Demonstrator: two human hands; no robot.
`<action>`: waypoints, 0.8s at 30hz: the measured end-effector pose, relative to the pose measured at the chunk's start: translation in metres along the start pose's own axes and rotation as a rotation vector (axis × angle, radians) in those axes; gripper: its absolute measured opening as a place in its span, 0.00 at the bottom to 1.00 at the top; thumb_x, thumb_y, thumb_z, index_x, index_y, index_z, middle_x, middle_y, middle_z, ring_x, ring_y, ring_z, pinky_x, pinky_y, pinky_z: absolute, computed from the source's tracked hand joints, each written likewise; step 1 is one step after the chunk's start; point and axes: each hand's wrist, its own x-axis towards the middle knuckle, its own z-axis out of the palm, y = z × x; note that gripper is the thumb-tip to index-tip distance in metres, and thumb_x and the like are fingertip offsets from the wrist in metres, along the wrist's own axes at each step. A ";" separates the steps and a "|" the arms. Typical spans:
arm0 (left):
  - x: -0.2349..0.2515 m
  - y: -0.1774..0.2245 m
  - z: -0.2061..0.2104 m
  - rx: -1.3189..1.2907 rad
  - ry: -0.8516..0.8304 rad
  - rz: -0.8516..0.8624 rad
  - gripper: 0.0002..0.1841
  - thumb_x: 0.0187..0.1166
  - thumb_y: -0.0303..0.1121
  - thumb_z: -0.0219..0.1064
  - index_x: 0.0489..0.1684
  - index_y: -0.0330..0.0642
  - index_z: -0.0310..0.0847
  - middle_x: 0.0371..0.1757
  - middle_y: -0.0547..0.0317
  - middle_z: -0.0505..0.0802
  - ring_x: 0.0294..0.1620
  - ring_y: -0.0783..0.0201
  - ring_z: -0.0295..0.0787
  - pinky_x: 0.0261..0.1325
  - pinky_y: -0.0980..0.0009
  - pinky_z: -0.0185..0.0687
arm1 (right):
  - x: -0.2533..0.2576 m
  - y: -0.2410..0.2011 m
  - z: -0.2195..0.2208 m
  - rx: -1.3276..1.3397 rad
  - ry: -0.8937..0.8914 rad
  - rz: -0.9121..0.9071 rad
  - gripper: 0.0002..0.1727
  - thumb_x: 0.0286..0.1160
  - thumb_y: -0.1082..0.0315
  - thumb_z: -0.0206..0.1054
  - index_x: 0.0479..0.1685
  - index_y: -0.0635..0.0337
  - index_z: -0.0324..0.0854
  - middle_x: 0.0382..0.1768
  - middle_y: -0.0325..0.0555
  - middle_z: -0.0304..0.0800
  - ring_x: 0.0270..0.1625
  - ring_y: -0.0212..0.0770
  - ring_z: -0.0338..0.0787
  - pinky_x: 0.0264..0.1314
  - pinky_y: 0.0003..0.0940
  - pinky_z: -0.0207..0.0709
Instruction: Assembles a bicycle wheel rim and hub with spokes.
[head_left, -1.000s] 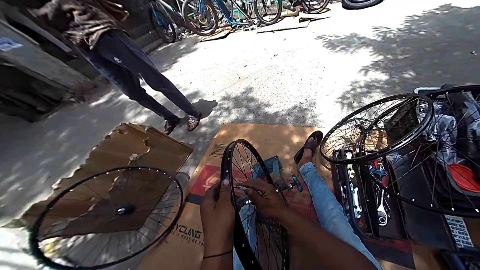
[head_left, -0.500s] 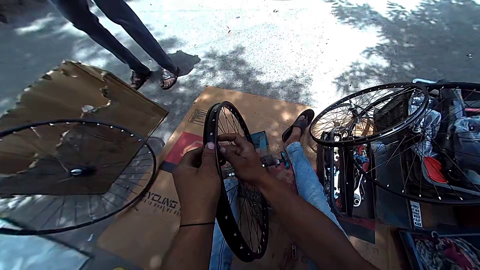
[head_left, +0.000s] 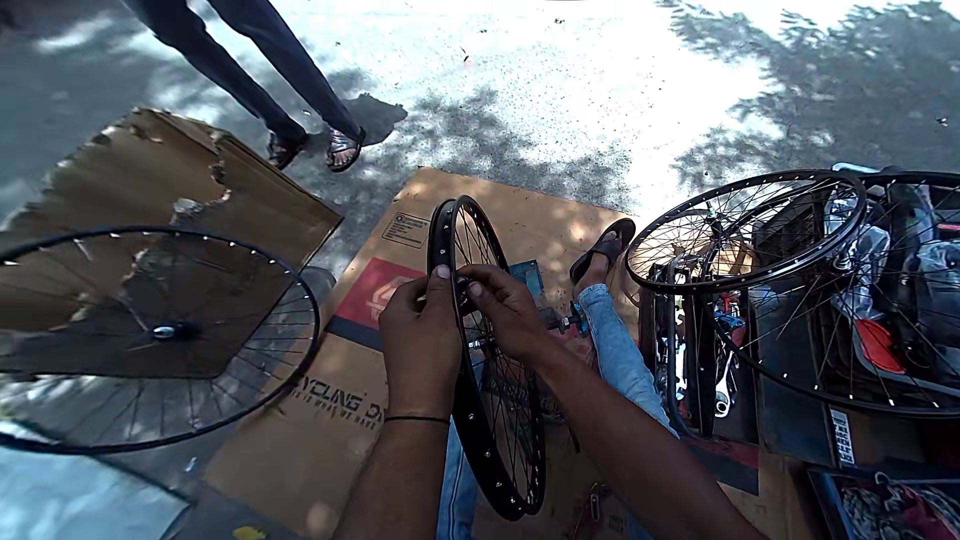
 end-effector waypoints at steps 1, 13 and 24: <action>-0.001 0.000 0.000 -0.003 0.006 0.013 0.22 0.89 0.52 0.57 0.58 0.41 0.83 0.39 0.54 0.90 0.36 0.60 0.86 0.44 0.57 0.82 | 0.002 -0.006 0.001 0.005 -0.008 0.035 0.17 0.93 0.69 0.49 0.66 0.64 0.80 0.49 0.47 0.88 0.41 0.33 0.89 0.47 0.32 0.86; 0.001 0.006 0.003 0.030 -0.020 0.006 0.21 0.89 0.47 0.60 0.59 0.36 0.86 0.43 0.46 0.94 0.44 0.50 0.91 0.54 0.45 0.84 | 0.008 0.005 0.022 -0.193 0.411 -0.073 0.13 0.55 0.75 0.79 0.34 0.60 0.78 0.37 0.42 0.96 0.36 0.33 0.94 0.38 0.30 0.89; -0.006 0.004 0.000 -0.013 -0.059 -0.007 0.25 0.90 0.47 0.57 0.65 0.30 0.79 0.44 0.43 0.95 0.45 0.50 0.92 0.57 0.46 0.84 | 0.023 0.013 -0.050 0.159 -0.312 0.066 0.07 0.77 0.62 0.71 0.45 0.53 0.89 0.44 0.35 0.95 0.44 0.31 0.92 0.54 0.33 0.87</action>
